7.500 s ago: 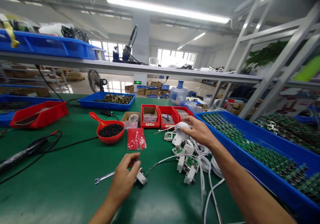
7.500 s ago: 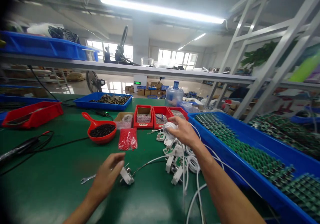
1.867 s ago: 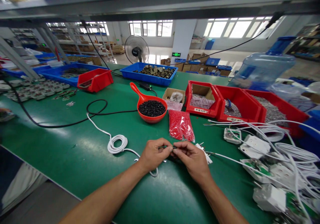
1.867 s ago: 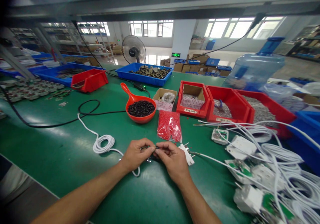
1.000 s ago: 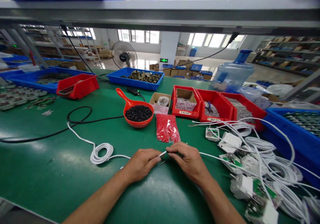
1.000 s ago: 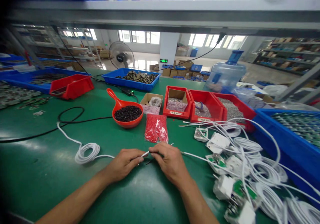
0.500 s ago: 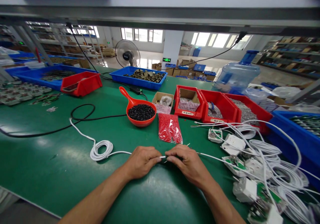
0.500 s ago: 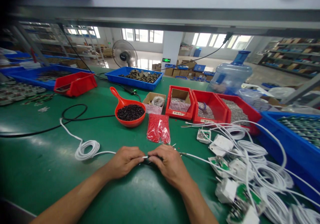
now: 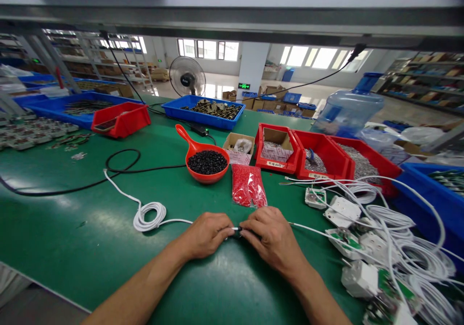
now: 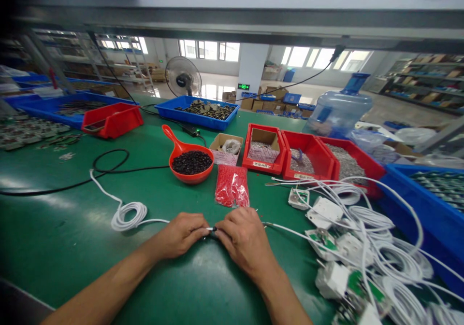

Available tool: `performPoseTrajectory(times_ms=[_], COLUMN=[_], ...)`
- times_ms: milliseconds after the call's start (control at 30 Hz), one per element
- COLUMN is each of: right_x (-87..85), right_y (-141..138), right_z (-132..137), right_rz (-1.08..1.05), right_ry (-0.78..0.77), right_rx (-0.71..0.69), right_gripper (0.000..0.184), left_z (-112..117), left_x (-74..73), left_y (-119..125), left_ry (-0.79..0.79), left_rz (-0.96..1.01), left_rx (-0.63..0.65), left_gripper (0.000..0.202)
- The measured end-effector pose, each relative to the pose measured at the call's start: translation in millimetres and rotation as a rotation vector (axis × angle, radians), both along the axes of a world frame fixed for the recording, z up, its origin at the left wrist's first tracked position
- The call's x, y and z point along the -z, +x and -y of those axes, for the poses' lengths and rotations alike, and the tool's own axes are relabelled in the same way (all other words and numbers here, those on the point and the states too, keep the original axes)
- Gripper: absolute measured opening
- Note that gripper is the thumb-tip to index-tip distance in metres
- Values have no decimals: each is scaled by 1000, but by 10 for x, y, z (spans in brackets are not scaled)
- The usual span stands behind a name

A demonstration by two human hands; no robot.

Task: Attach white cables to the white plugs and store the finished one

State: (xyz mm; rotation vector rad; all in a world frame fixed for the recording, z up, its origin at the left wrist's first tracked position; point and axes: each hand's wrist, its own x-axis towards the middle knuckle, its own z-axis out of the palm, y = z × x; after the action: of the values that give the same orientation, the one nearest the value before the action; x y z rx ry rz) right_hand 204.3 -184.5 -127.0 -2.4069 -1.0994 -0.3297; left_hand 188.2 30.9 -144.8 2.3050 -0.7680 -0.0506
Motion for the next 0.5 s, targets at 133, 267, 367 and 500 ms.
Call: performPoseTrajectory(times_ms=[133, 267, 367, 500], right_x=[67, 129, 107, -72], right_y=[-23, -24, -9, 100], right_z=[-50, -77, -43, 121], right_rz=[19, 56, 66, 37], right_ry=[-43, -5, 16, 143], right_rx=[-22, 35, 18, 75], right_gripper=[11, 13, 13, 14], left_z=[-5, 27, 42, 8], left_x=[37, -39, -64, -39], left_y=[4, -28, -30, 17], left_ry=[81, -3, -91, -229], left_rz=[56, -80, -161, -166], left_rx=[39, -27, -119, -189], left_gripper=[29, 21, 24, 23])
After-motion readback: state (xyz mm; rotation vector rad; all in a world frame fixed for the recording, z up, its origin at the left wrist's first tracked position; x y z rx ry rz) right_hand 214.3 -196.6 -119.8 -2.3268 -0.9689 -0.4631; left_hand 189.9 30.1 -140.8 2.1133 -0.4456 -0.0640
